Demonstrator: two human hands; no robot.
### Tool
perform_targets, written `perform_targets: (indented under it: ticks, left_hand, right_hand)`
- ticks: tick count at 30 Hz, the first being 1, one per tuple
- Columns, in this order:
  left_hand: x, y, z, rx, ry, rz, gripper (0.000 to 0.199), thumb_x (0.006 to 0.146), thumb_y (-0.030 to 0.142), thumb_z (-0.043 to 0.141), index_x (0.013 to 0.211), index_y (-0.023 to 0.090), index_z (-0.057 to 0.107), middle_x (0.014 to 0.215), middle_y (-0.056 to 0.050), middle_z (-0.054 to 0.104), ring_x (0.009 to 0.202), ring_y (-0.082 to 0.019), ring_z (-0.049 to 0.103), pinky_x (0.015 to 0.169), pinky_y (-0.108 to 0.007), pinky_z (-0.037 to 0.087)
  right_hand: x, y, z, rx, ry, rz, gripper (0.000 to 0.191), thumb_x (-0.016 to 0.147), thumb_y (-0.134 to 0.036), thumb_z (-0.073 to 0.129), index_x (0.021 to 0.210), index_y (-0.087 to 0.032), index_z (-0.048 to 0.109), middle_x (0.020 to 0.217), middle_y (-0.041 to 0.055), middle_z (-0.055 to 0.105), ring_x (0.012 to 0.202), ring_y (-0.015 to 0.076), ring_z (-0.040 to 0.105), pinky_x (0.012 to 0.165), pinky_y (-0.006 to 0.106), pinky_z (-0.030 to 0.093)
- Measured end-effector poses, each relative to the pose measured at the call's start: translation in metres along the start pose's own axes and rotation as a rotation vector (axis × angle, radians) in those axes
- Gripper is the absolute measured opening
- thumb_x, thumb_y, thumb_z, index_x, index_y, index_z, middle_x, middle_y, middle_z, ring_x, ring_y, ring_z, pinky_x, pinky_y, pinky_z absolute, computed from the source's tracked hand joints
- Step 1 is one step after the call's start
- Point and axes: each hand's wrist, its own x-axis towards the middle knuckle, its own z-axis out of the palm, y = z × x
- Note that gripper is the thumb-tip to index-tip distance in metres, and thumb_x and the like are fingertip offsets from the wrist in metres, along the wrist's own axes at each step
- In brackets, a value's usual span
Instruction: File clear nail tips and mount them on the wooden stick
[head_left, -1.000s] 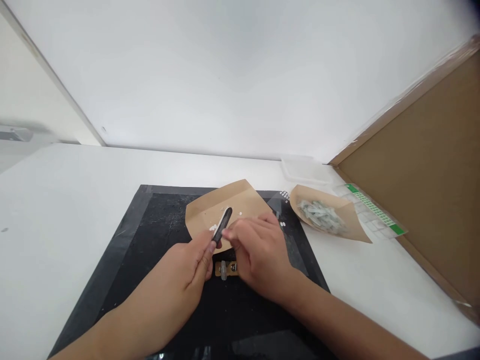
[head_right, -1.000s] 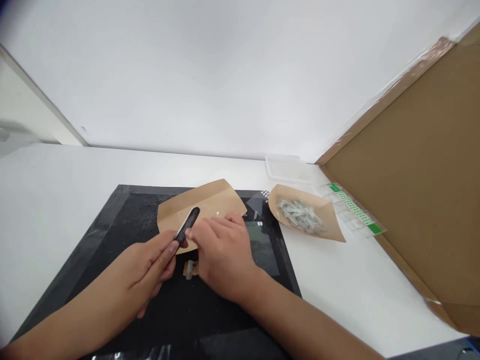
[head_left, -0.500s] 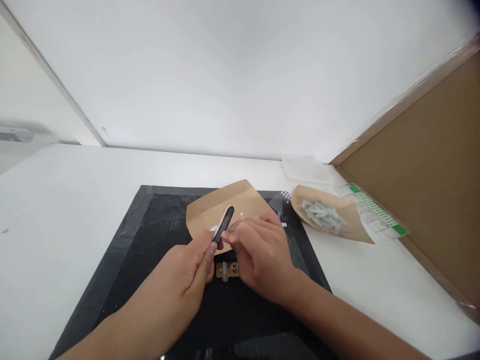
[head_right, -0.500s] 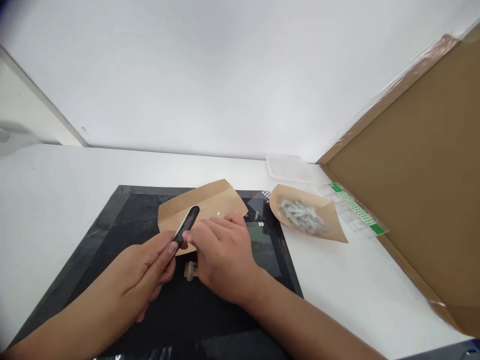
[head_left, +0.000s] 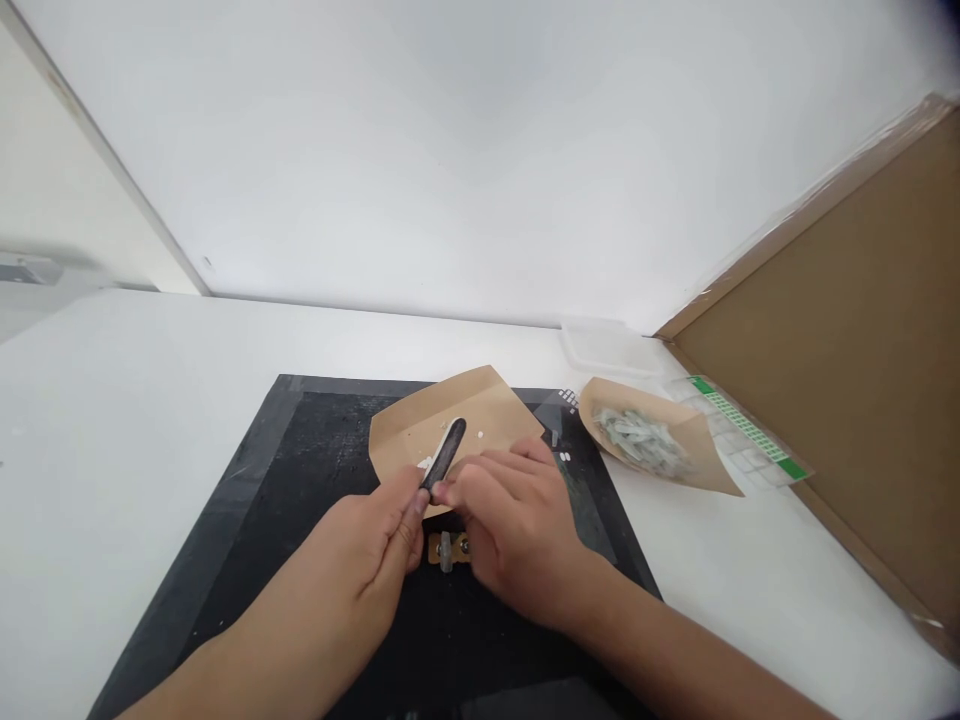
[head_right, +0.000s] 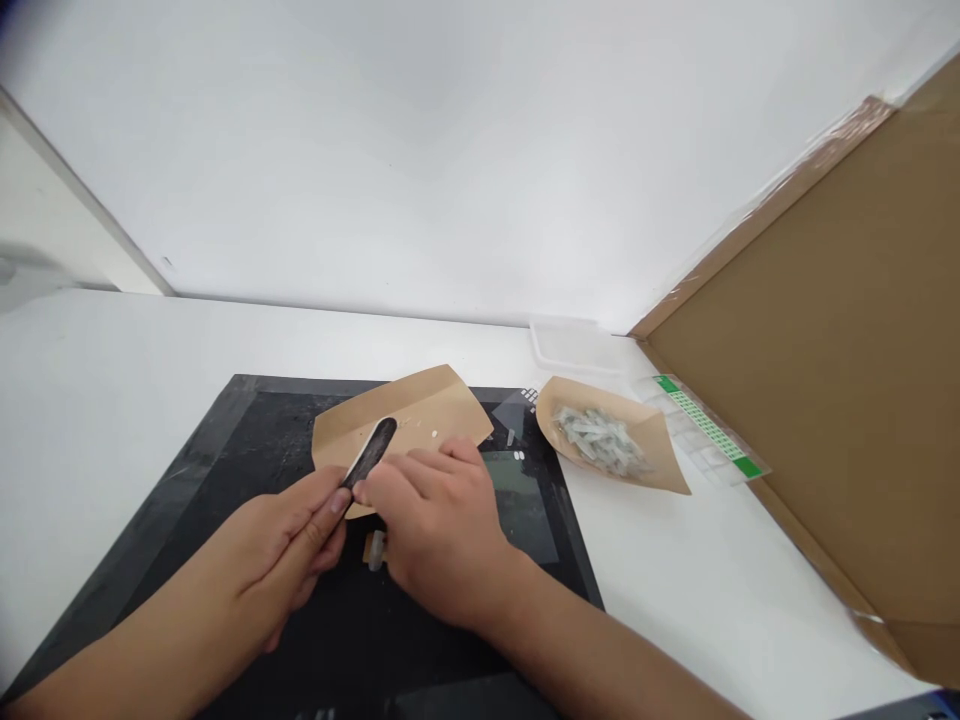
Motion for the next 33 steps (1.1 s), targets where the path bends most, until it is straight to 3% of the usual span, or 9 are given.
perform_targets:
  ticks: [4, 8, 12, 15, 18, 23, 27, 31, 33]
  left_hand:
    - [0.0, -0.005, 0.003, -0.027, 0.018, 0.008, 0.048, 0.109, 0.061, 0.028, 0.083, 0.023, 0.045, 0.065, 0.008, 0.04, 0.048, -0.009, 0.036, 0.047, -0.022, 0.035]
    - [0.0, -0.005, 0.005, -0.034, 0.0, 0.02, 0.047, 0.11, 0.058, 0.029, 0.085, 0.023, 0.048, 0.065, 0.007, 0.041, 0.048, -0.009, 0.037, 0.047, -0.022, 0.032]
    - [0.001, -0.001, 0.003, -0.023, 0.013, 0.06, 0.046, 0.111, 0.056, 0.028, 0.086, 0.023, 0.049, 0.064, 0.008, 0.04, 0.048, -0.01, 0.037, 0.049, -0.022, 0.033]
    - [0.0, 0.003, 0.001, 0.005, 0.02, 0.055, 0.046, 0.11, 0.055, 0.029, 0.083, 0.023, 0.046, 0.064, 0.007, 0.042, 0.049, -0.01, 0.039, 0.049, -0.023, 0.034]
    - [-0.001, 0.006, -0.002, 0.05, 0.002, 0.048, 0.044, 0.11, 0.055, 0.029, 0.084, 0.023, 0.046, 0.064, 0.006, 0.044, 0.049, -0.011, 0.04, 0.048, -0.024, 0.034]
    - [-0.002, 0.009, -0.003, 0.061, -0.009, 0.066, 0.04, 0.11, 0.051, 0.028, 0.089, 0.024, 0.048, 0.064, 0.007, 0.043, 0.049, -0.012, 0.038, 0.048, -0.023, 0.033]
    - [-0.002, 0.01, -0.002, 0.052, -0.028, 0.055, 0.041, 0.11, 0.051, 0.029, 0.082, 0.024, 0.043, 0.064, 0.006, 0.043, 0.049, -0.012, 0.039, 0.048, -0.024, 0.033]
    - [-0.002, 0.008, 0.0, 0.042, -0.031, 0.051, 0.04, 0.11, 0.049, 0.028, 0.083, 0.024, 0.043, 0.063, 0.007, 0.04, 0.049, -0.012, 0.039, 0.048, -0.024, 0.034]
    - [-0.002, 0.007, 0.0, 0.056, -0.025, 0.057, 0.039, 0.11, 0.05, 0.028, 0.085, 0.024, 0.044, 0.063, 0.006, 0.041, 0.049, -0.012, 0.04, 0.049, -0.024, 0.034]
  right_hand:
    - [0.002, 0.003, -0.002, -0.065, 0.097, 0.077, 0.022, 0.098, -0.005, 0.053, 0.081, -0.02, 0.052, 0.075, -0.0024, 0.074, 0.068, 0.0121, 0.068, 0.067, 0.034, 0.026]
    - [0.003, 0.004, -0.004, -0.023, 0.006, 0.019, 0.021, 0.098, -0.007, 0.052, 0.082, -0.02, 0.053, 0.073, -0.0021, 0.073, 0.066, 0.0129, 0.068, 0.065, 0.034, 0.027]
    - [0.001, 0.002, -0.003, -0.049, 0.052, 0.051, 0.022, 0.098, -0.007, 0.054, 0.08, -0.02, 0.052, 0.073, -0.0022, 0.074, 0.067, 0.0123, 0.069, 0.065, 0.034, 0.026]
    - [0.001, 0.002, -0.002, -0.011, 0.014, -0.019, 0.02, 0.099, -0.008, 0.053, 0.082, -0.02, 0.054, 0.074, -0.0031, 0.074, 0.066, 0.012, 0.068, 0.065, 0.034, 0.027]
    - [0.001, 0.002, -0.002, -0.062, 0.082, 0.014, 0.021, 0.099, -0.007, 0.056, 0.082, -0.019, 0.055, 0.078, -0.0029, 0.076, 0.069, 0.0117, 0.07, 0.064, 0.033, 0.027]
    - [0.006, 0.002, -0.008, -0.026, 0.0, 0.016, 0.022, 0.097, -0.004, 0.052, 0.081, -0.02, 0.056, 0.075, -0.0036, 0.075, 0.065, 0.0111, 0.068, 0.065, 0.034, 0.029]
    - [0.008, 0.003, -0.01, -0.117, 0.093, 0.052, 0.026, 0.1, -0.008, 0.055, 0.077, -0.02, 0.054, 0.074, -0.003, 0.075, 0.065, 0.0113, 0.067, 0.064, 0.035, 0.027]
    - [0.006, 0.004, -0.007, -0.051, 0.004, 0.036, 0.021, 0.099, -0.008, 0.052, 0.082, -0.021, 0.057, 0.073, -0.0029, 0.074, 0.065, 0.0119, 0.066, 0.065, 0.035, 0.029]
    - [0.005, 0.004, -0.006, -0.059, 0.032, 0.049, 0.021, 0.099, -0.008, 0.053, 0.083, -0.02, 0.057, 0.072, -0.0031, 0.074, 0.065, 0.0115, 0.066, 0.065, 0.035, 0.028]
